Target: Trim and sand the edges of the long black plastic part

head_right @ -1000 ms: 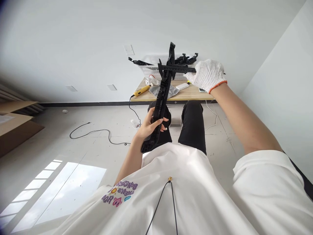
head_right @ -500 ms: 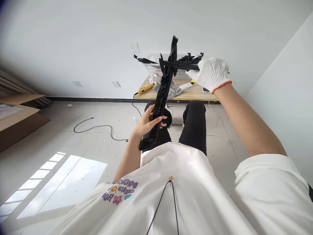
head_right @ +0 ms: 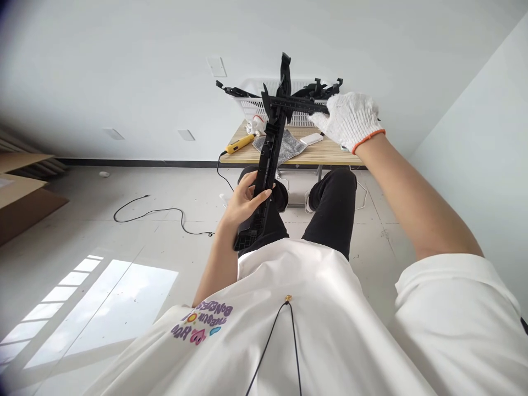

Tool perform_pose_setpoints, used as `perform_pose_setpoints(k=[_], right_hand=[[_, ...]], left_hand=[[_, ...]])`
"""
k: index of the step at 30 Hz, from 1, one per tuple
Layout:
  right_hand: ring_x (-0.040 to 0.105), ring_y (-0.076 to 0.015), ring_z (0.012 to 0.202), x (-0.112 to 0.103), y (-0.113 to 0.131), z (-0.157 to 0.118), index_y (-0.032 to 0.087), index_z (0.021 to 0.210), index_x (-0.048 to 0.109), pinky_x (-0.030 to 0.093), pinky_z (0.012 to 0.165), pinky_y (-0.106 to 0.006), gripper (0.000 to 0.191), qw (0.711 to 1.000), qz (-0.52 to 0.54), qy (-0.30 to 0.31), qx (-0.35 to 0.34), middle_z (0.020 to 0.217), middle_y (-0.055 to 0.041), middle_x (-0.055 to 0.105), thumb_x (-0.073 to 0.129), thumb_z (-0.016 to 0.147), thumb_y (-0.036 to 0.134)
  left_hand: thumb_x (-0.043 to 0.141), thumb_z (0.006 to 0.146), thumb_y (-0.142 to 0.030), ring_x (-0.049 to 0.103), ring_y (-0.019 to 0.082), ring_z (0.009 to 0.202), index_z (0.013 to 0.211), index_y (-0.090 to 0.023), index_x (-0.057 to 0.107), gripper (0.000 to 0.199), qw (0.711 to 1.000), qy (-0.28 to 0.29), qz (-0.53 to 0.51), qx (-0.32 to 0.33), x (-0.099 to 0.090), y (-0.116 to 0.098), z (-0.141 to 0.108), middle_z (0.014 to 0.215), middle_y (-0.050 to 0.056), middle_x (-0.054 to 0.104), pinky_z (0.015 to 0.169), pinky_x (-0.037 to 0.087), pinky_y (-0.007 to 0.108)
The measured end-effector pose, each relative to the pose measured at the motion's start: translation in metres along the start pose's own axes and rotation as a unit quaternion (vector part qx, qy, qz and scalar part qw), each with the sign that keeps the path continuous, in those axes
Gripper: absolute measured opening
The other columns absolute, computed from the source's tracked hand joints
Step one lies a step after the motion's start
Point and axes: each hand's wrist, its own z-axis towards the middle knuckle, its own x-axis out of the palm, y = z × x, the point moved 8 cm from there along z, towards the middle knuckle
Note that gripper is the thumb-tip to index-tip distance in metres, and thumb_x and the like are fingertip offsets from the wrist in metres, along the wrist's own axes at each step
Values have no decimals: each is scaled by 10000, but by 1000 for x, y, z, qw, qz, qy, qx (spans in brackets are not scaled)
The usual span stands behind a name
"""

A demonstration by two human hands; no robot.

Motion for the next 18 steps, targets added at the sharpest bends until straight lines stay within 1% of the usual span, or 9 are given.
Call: perform_pose_setpoints(k=[2,5,11,15,18], right_hand=[[599,-420,1000,-2,1,-1,108,1171,675,435,775,-547,824,1000,-3,1,-3,1077,-280,660,251,886,754],[602,-420,987,-4,1,-1,115,1187,673,436,762,-551,812,1000,-8,-4,-6,1083,-281,658,273,881,751],[604,-404,980,0,-4,2,134,1182,680,432,749,-534,810,1000,-14,1,1,1070,-265,664,279,874,766],[616,-408,982,1,-2,5,132,1181,684,437,737,-525,762,1000,-30,5,-3,1074,-260,667,294,898,722],[621,-410,979,1,1,5,123,1161,690,440,734,-512,758,999,-37,10,-3,1058,-258,668,305,896,720]], left_hand=[[701,846,-409,564,250,1208,1312,-292,588,493,1000,-3,7,10,-1,0,0,1386,80,488,989,503,378],[698,849,-419,535,257,1244,1317,-311,587,493,1000,-3,9,17,-2,-1,1,1394,68,481,1029,475,382],[688,852,-434,537,266,1231,1302,-300,596,479,1000,3,5,23,-1,-1,2,1356,75,510,1039,465,409],[681,852,-446,545,267,1218,1293,-306,602,469,1000,5,6,21,-2,2,1,1343,72,525,1036,463,419],[682,851,-447,554,266,1204,1285,-306,604,463,1000,8,5,11,-2,4,0,1348,70,525,1025,466,415]])
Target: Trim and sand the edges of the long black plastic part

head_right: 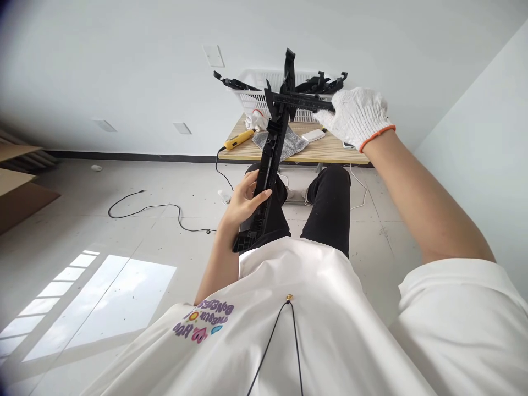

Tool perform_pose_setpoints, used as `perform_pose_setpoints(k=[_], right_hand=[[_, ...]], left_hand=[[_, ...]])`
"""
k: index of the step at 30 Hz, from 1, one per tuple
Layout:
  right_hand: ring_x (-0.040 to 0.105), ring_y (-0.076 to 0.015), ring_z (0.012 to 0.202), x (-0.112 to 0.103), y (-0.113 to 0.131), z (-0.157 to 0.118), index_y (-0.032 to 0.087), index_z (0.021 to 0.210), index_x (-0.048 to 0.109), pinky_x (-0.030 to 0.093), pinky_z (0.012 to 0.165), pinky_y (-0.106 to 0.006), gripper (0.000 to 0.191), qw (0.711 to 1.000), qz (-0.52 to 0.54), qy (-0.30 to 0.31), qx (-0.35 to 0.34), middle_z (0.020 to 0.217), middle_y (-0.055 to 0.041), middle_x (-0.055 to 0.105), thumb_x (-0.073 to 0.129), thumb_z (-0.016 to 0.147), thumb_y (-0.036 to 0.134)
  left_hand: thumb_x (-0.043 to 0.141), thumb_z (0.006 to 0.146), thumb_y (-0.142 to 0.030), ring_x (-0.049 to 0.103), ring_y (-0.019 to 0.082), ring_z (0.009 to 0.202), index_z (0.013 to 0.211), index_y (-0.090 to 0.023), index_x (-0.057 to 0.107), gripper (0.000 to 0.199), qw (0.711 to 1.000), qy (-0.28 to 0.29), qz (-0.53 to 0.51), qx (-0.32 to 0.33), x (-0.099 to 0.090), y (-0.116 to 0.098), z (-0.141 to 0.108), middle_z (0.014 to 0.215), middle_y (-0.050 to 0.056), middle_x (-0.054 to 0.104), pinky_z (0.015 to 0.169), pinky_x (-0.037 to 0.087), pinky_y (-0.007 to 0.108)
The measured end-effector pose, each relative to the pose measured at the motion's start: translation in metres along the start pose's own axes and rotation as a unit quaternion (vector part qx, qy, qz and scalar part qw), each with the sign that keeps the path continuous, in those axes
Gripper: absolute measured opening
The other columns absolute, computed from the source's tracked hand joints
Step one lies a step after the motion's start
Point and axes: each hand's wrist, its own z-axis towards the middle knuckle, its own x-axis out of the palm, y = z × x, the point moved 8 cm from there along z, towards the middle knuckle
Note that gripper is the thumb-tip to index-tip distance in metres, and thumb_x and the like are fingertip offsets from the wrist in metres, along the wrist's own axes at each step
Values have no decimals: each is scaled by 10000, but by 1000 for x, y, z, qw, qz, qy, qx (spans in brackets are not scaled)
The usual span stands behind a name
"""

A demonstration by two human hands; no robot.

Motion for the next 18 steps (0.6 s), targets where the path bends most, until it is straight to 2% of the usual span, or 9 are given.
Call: perform_pose_setpoints(k=[6,13,18], right_hand=[[607,-404,984,1,1,0,116,1163,680,422,754,-522,755,1000,7,7,0,1049,-255,659,302,899,713],[580,-409,1063,2,0,0,141,1232,652,406,801,-539,762,999,13,32,12,1132,-246,642,279,906,720],[589,-406,1040,0,0,-2,128,1203,667,409,793,-526,777,999,29,18,9,1101,-250,653,281,903,732]], left_hand=[[688,852,-417,573,254,1164,1270,-275,607,449,999,11,-45,-6,2,-5,-1,1305,74,548,1005,470,395],[696,843,-398,594,250,1126,1233,-255,631,421,997,18,-75,-6,3,-10,2,1228,73,619,1010,465,408],[708,832,-414,628,256,1080,1248,-256,628,453,995,23,-99,-24,5,-7,4,1190,80,651,967,512,424]])
